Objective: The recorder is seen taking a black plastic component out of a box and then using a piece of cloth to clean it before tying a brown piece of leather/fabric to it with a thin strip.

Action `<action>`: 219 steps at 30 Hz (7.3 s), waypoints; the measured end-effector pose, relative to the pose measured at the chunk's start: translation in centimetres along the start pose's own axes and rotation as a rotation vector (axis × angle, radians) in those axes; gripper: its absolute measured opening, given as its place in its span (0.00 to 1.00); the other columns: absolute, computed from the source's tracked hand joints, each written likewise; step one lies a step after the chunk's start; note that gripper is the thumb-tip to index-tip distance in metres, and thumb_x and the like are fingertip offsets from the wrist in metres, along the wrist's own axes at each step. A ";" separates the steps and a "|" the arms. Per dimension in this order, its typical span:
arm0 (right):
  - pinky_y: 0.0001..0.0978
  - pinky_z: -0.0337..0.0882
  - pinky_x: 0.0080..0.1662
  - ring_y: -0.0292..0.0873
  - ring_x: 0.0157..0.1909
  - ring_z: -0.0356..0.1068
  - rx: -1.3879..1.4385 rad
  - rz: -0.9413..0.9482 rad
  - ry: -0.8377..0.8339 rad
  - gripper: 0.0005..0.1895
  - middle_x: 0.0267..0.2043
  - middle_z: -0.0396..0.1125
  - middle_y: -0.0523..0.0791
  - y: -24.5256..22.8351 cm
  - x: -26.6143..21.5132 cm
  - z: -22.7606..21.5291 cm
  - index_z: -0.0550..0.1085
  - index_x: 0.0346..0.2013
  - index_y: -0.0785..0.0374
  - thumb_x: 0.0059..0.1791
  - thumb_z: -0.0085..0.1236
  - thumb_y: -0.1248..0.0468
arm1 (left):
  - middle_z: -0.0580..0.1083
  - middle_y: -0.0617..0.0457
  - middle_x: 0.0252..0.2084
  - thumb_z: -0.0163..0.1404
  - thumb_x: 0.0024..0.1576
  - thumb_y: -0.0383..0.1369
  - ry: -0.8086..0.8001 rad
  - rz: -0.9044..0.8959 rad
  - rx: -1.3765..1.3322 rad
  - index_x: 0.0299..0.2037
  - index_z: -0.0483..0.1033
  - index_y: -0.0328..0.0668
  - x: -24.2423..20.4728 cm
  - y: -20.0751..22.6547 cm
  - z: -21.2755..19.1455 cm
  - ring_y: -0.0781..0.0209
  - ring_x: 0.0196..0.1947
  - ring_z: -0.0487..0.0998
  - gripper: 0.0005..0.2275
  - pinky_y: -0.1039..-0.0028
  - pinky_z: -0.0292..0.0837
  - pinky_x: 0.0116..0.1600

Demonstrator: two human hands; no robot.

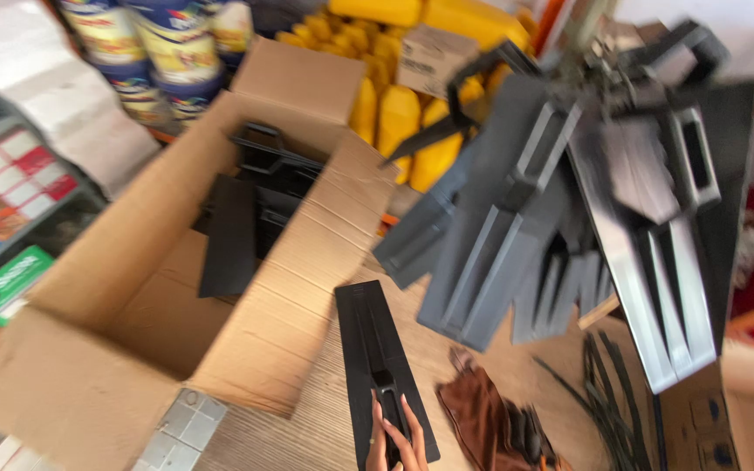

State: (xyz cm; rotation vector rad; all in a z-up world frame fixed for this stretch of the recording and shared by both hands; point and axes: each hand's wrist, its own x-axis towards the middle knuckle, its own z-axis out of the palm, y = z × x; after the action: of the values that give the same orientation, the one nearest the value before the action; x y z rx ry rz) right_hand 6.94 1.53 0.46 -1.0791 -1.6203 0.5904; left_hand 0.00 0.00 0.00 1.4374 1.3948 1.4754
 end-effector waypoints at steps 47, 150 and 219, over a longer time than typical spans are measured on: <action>0.32 0.74 0.52 0.42 0.51 0.72 -0.033 0.023 0.534 0.03 0.49 0.70 0.47 12.8 4.3 -19.5 0.69 0.45 0.62 0.59 0.45 0.68 | 0.55 0.43 0.78 0.59 0.46 0.62 -0.814 0.465 0.189 0.75 0.48 0.50 5.6 -6.7 1.6 0.39 0.81 0.46 0.50 0.43 0.35 0.81; 0.64 0.42 0.72 0.41 0.76 0.50 -0.702 -0.423 -0.634 0.26 0.68 0.65 0.36 2.3 -10.9 -15.6 0.72 0.62 0.50 0.55 0.42 0.44 | 0.58 0.41 0.76 0.51 0.52 0.67 -0.733 0.605 0.377 0.75 0.47 0.44 4.6 -6.0 0.9 0.39 0.78 0.54 0.48 0.45 0.50 0.79; 0.62 0.46 0.70 0.49 0.75 0.49 -0.949 -0.210 -0.563 0.29 0.70 0.60 0.41 5.3 -4.5 -12.9 0.68 0.64 0.52 0.53 0.42 0.42 | 0.59 0.38 0.75 0.51 0.50 0.64 -0.711 0.582 0.358 0.74 0.48 0.42 4.7 -6.6 1.0 0.29 0.78 0.50 0.48 0.34 0.35 0.77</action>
State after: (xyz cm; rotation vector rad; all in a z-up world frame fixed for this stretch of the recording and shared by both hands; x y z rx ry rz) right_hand 21.11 -1.68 -1.85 -1.4458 -2.5931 -0.0826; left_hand -1.47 6.21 -5.15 2.4349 0.8382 0.8508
